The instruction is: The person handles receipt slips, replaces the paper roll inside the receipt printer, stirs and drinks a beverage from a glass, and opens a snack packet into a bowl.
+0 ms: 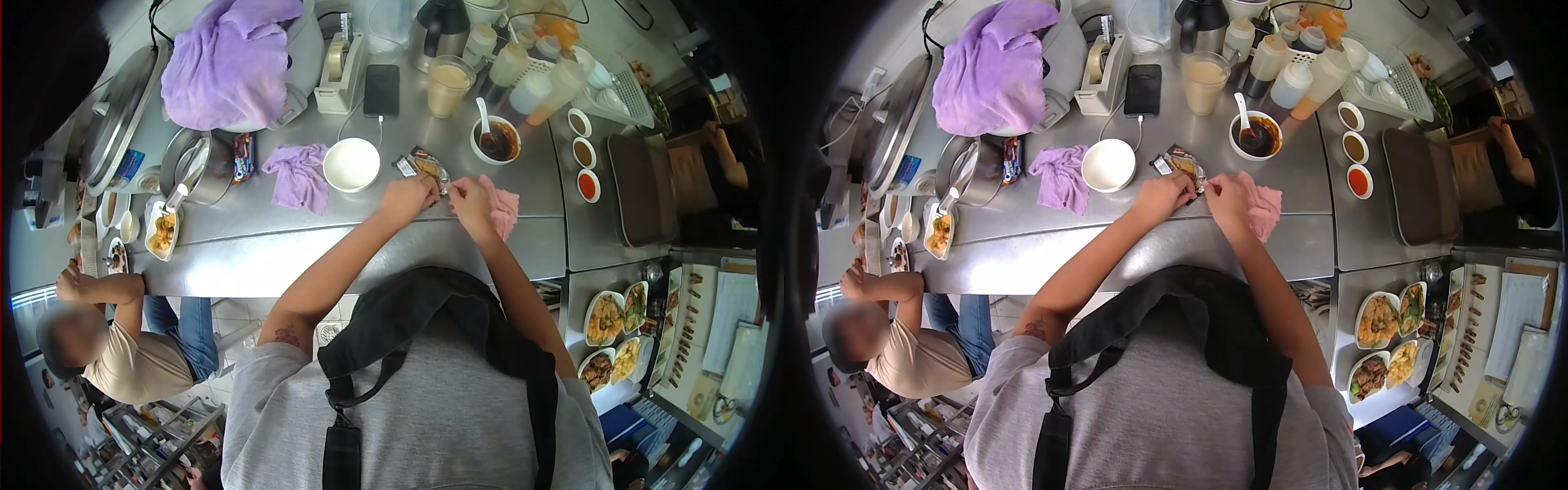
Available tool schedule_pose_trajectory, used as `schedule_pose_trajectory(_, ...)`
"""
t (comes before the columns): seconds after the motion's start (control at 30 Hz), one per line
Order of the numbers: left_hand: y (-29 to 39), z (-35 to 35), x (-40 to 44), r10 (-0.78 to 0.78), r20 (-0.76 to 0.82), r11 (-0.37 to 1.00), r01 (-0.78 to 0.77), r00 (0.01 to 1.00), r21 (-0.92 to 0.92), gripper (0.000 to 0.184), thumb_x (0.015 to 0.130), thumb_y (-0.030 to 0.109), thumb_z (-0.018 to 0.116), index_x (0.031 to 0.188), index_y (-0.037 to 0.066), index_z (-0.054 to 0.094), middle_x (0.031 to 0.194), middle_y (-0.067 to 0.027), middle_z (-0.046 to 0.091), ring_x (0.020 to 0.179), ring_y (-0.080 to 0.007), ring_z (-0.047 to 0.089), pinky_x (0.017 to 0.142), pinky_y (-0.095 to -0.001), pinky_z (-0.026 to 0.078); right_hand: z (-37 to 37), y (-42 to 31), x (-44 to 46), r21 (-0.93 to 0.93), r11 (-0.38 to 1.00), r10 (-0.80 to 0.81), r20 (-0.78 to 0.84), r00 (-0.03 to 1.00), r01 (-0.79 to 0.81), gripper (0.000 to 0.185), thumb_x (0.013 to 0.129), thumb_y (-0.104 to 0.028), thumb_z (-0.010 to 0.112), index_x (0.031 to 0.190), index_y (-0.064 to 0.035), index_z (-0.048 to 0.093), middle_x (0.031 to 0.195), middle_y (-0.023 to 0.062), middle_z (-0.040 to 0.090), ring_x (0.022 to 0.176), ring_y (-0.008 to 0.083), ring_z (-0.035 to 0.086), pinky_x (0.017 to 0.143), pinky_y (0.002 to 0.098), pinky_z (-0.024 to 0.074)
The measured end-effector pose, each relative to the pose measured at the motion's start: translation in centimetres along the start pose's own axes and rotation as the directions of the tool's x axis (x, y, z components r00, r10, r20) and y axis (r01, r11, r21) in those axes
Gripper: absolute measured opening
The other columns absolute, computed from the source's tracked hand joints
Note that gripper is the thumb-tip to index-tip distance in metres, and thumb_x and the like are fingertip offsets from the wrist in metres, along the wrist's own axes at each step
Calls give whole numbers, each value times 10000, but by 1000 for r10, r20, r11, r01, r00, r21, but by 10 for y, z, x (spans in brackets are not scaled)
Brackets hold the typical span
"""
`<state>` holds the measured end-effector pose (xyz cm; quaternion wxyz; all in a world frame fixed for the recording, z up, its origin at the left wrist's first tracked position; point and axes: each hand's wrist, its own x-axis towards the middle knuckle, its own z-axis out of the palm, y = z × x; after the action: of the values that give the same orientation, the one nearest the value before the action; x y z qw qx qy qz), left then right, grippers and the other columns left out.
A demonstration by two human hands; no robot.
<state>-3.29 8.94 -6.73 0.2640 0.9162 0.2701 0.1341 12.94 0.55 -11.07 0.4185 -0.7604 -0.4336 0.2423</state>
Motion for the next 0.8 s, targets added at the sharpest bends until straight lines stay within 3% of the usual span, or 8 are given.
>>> schedule_pose_trajectory(0.13,12,-22,-6,-109,-106,994,108,988,-16,256,804,330,694,912,114,608,910,-95,639,775,-286,657,656,-398,522,-3,-7,-7,86,984,-150,-56,987,154,176,770,-158,723,778,-4,639,795,101,652,663,204,627,617,339,487)
schedule_pose_trajectory(0.23,19,-30,-7,-286,-211,958,274,935,-83,406,780,377,719,1010,78,567,940,-132,635,800,-318,654,677,-415,521,-15,-29,-15,-83,980,-176,40,984,179,164,773,-162,722,799,-19,646,885,106,648,655,199,612,661,349,484)
schedule_pose_trajectory(0.33,15,-22,-8,-413,-296,911,386,861,-146,557,767,394,728,1118,33,489,974,-186,620,840,-364,646,699,-438,519,-18,-55,-24,-184,977,-111,12,994,112,157,763,-161,727,854,-56,653,1029,109,623,758,216,611,730,362,477)
schedule_pose_trajectory(0.43,17,-24,-6,-480,-267,877,447,836,-177,609,772,366,716,1176,9,433,1023,-224,598,881,-399,636,721,-456,517,-23,-73,-23,-239,937,-259,12,966,255,202,769,-148,707,962,-106,664,1097,110,597,874,237,590,775,378,467)
schedule_pose_trajectory(0.53,17,-23,-2,-513,-260,858,482,818,-175,582,775,331,701,1185,17,433,1070,-234,583,910,-410,629,741,-461,518,-17,-67,-9,-276,827,-482,101,870,490,237,795,-127,661,1032,-143,667,1162,97,572,995,254,564,786,377,467)
schedule_pose_trajectory(0.8,8,-18,11,-527,-197,848,499,827,-178,648,744,362,706,1227,37,421,1119,-244,569,988,-423,601,810,-485,497,1,-64,13,-186,909,-357,108,928,372,256,822,-93,595,1065,-54,667,1149,111,614,961,323,622,825,403,510)
